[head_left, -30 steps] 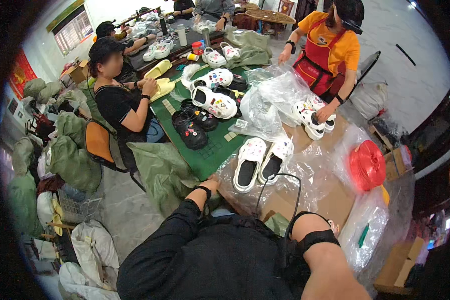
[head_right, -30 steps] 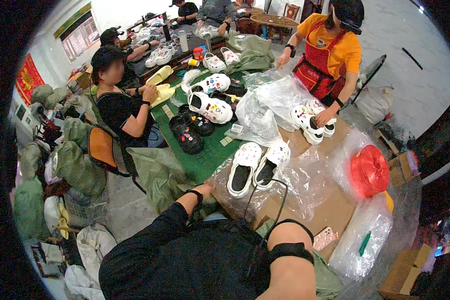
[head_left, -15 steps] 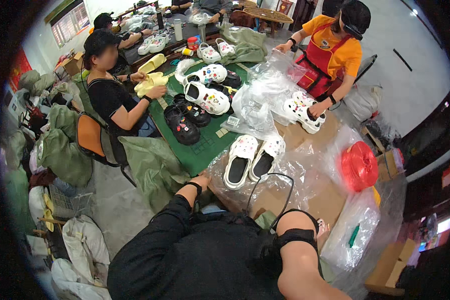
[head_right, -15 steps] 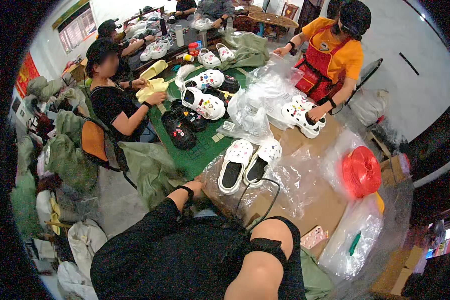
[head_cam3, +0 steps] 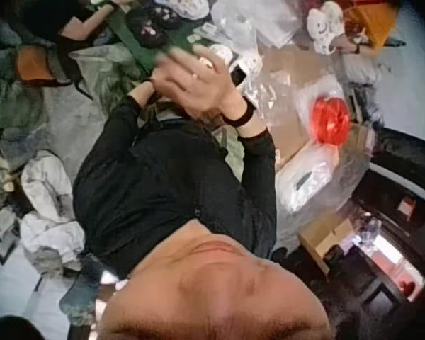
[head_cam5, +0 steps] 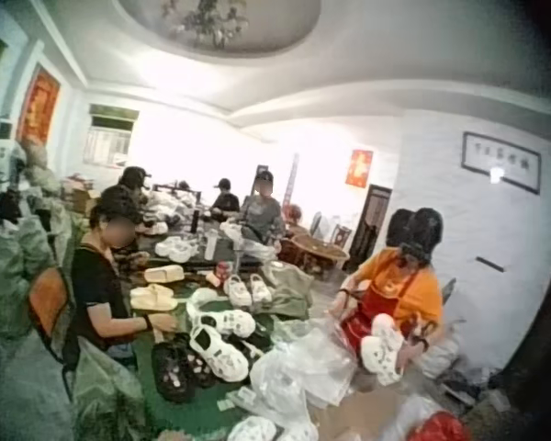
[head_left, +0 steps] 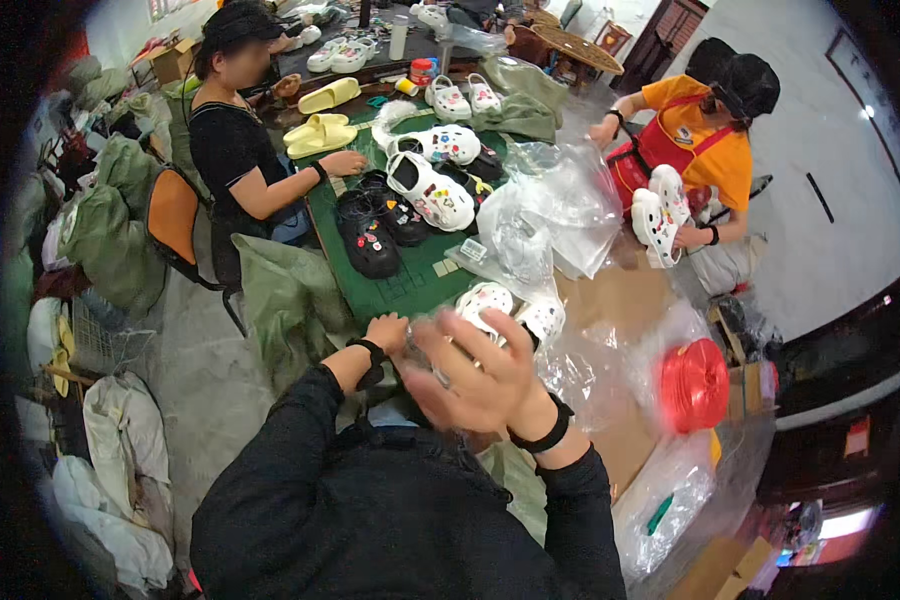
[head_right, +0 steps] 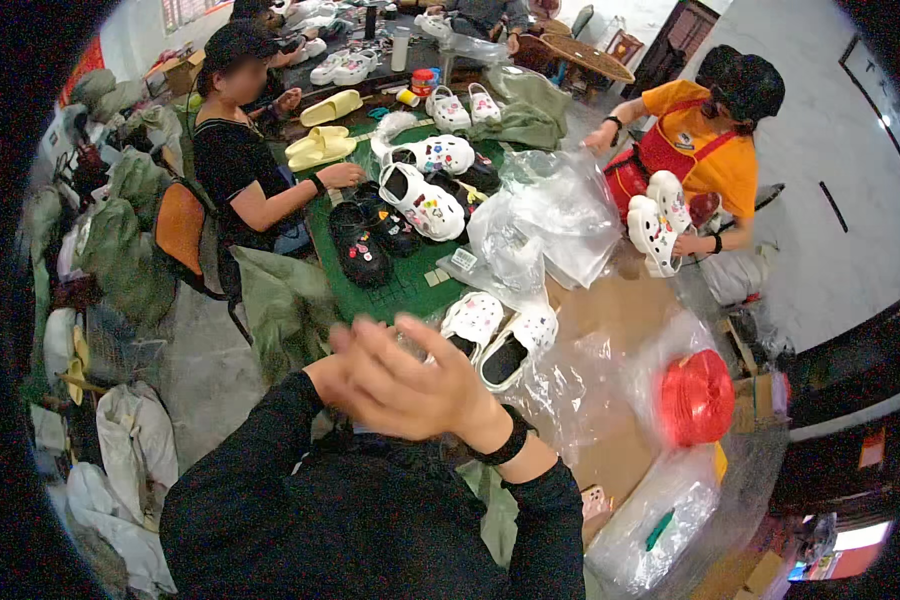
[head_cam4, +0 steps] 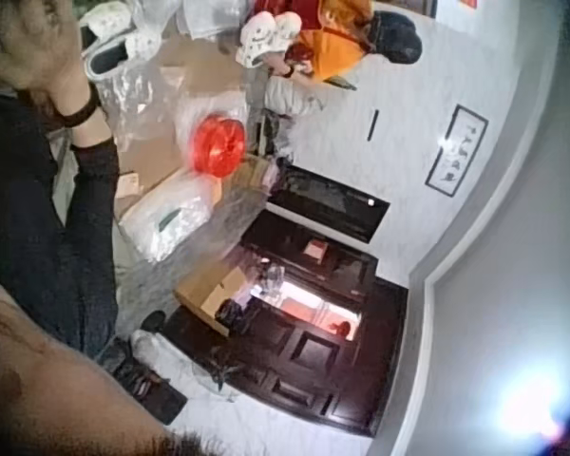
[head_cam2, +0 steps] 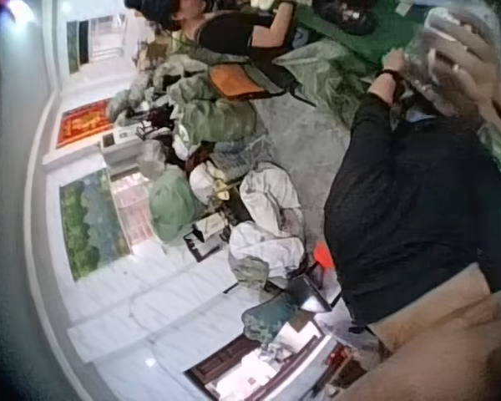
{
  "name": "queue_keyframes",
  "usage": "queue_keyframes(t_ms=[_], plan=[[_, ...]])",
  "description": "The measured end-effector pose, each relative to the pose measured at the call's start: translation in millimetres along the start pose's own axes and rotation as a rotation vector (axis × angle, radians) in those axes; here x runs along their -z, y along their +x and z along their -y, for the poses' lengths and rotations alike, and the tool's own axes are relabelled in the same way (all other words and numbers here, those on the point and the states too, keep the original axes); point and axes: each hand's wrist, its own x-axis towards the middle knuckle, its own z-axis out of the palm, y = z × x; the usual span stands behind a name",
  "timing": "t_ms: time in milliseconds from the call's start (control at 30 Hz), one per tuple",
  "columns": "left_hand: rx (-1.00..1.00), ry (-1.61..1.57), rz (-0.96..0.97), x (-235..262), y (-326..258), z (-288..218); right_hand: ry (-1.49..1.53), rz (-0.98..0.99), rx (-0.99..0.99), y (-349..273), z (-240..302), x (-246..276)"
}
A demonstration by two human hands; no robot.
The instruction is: Packing decorative clogs into individual plastic bags and then placing them into large green sacks.
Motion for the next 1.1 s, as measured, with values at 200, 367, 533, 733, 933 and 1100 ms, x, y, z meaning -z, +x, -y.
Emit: queue_keyframes(t_ms=[200, 367, 533, 733, 933, 1100], plan=[[0.141, -0.127, -0.004, 40.6, -14.8, 3.9, 0.312, 0.768, -0.390, -61.1, -22.7, -85.1], [0.341, -0.167, -0.303, 11.0, -33.0, 54.2, 0.402, 0.851, -0.578, -123.2, -10.4, -104.0], [0.406, 0.069, -0.068, -8.3, -66.2, 115.9, 0.641, 0.906, -0.858, -134.0, 6.1, -106.8], [-0.291, 0.299, 0.309, -5.2, -72.1, 144.3, 0.648, 0.912, -0.915, -147.5, 21.0, -138.2], [-0.226, 0.375, 0.443, -31.5, -66.9, 139.8, 0.833, 0.920, -0.951, -157.4, 32.6, -176.9], [-0.377, 0.044, 0.286, -11.8, -113.5, 120.4, 0.915, 0.934, -0.909, -158.9, 18.3, -226.3]])
